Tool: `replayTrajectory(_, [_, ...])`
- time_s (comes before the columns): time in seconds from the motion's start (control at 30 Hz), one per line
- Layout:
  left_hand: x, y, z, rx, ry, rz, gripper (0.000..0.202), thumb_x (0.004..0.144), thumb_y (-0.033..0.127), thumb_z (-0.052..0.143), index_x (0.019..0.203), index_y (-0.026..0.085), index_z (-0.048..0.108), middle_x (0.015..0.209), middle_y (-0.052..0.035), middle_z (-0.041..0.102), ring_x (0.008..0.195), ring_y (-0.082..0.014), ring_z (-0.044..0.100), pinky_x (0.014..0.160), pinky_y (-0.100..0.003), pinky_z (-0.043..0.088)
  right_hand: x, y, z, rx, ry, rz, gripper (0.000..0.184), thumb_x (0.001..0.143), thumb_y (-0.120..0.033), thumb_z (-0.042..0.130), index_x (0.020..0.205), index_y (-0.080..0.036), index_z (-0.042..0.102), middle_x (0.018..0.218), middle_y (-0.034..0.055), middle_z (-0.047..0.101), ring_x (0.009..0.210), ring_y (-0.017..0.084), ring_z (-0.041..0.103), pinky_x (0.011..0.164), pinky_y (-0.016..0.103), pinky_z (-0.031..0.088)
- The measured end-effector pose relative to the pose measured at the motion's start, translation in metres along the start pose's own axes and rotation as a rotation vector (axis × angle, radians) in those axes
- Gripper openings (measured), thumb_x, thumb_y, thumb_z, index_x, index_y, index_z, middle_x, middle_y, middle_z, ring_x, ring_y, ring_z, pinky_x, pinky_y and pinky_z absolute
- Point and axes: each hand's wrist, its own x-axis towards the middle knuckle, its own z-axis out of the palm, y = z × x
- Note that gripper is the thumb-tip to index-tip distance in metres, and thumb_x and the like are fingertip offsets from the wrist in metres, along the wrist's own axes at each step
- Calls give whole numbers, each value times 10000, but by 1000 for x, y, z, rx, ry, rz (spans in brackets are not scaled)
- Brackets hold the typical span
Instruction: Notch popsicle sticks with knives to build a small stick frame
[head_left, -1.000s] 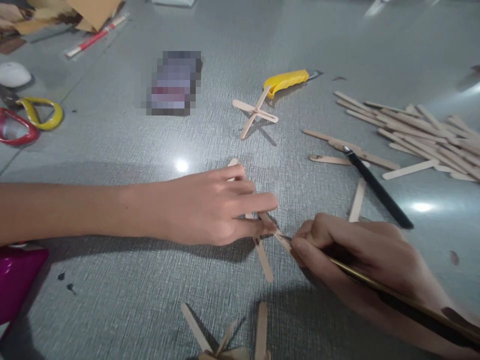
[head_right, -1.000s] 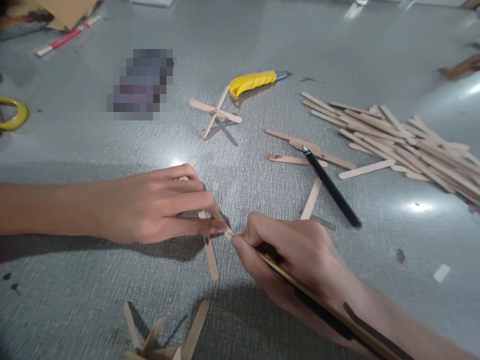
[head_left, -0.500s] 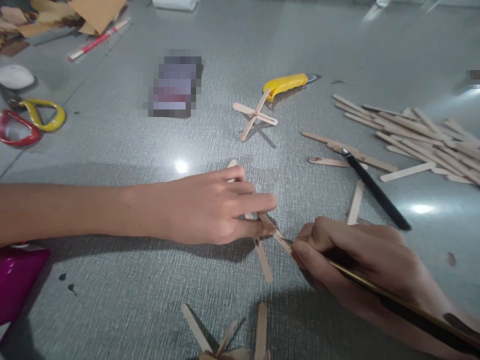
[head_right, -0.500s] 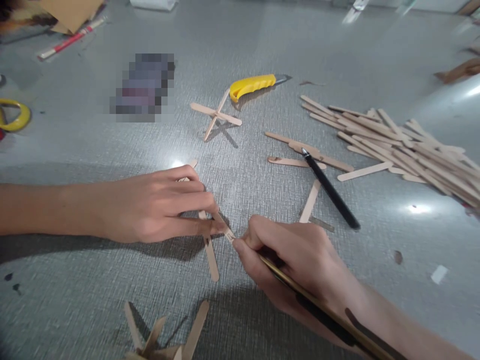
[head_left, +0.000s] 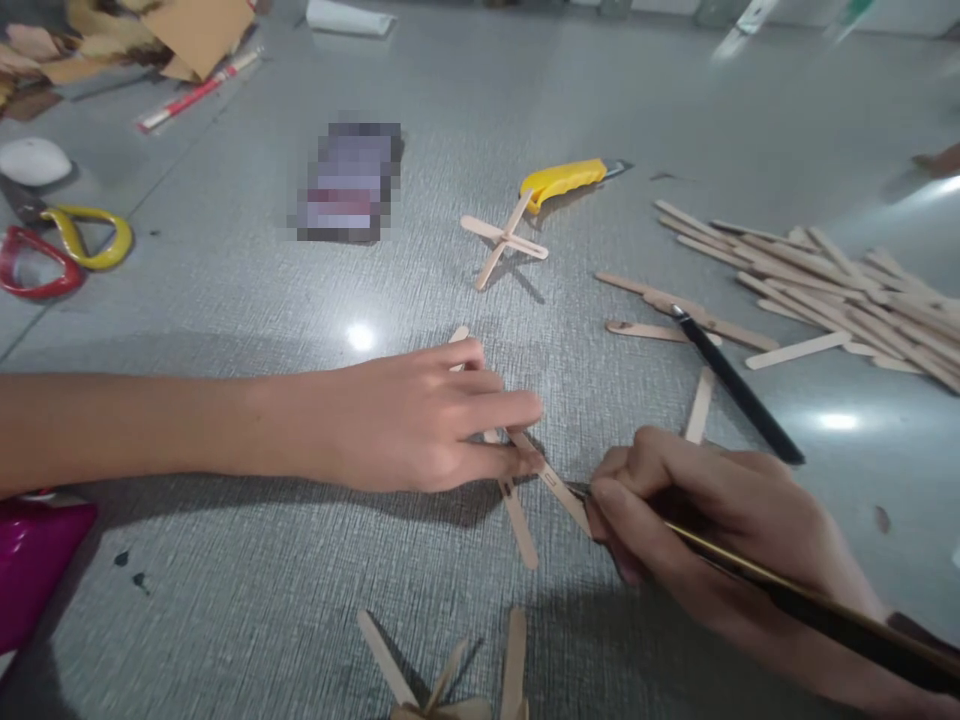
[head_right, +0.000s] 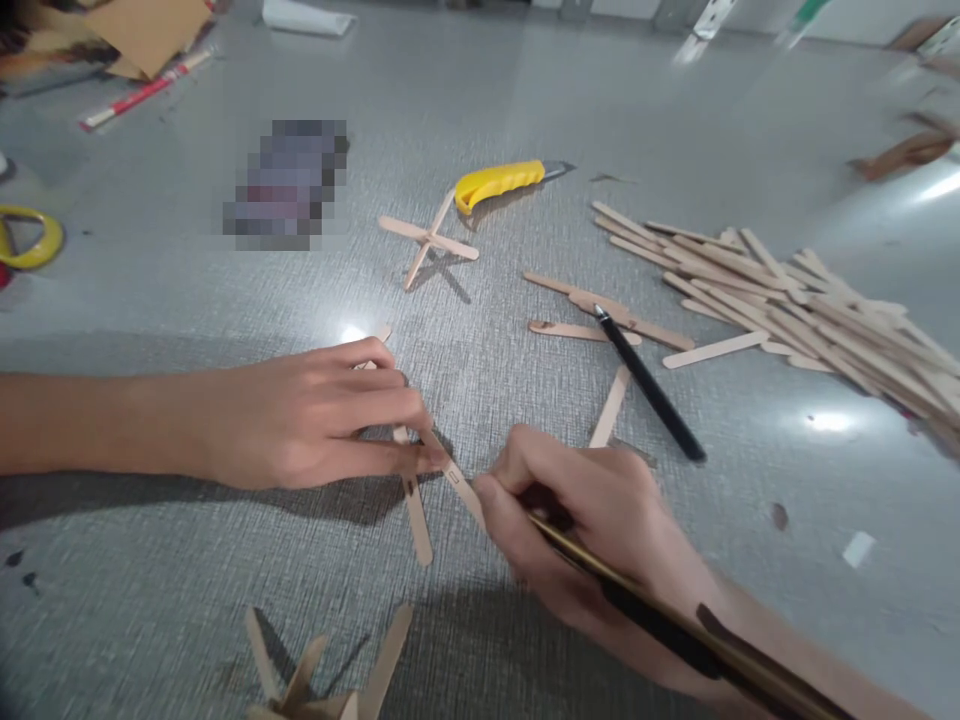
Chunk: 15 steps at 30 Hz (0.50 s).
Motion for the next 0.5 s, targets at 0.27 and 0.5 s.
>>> replayTrajectory(0.27, [0, 13, -6, -97, 84, -101, 289, 1032, 61, 463, 1005, 115, 746, 759, -42, 591, 690, -181, 550, 748, -353, 485, 3, -1, -1, 288, 249, 105, 268, 991, -353, 699, 771, -249, 589, 493, -67, 591, 352, 84, 511, 339, 168, 400])
replayTrajectory(0.5, [-1, 4, -7, -628, 92, -327, 138, 1007, 251, 692, 1115, 167, 708, 756, 47, 670, 709, -118, 593, 967, -331, 442, 4, -5, 0, 269, 234, 283, 237, 977, -361, 708, 790, -243, 622, 510, -46, 652, 360, 90, 573, 351, 141, 468])
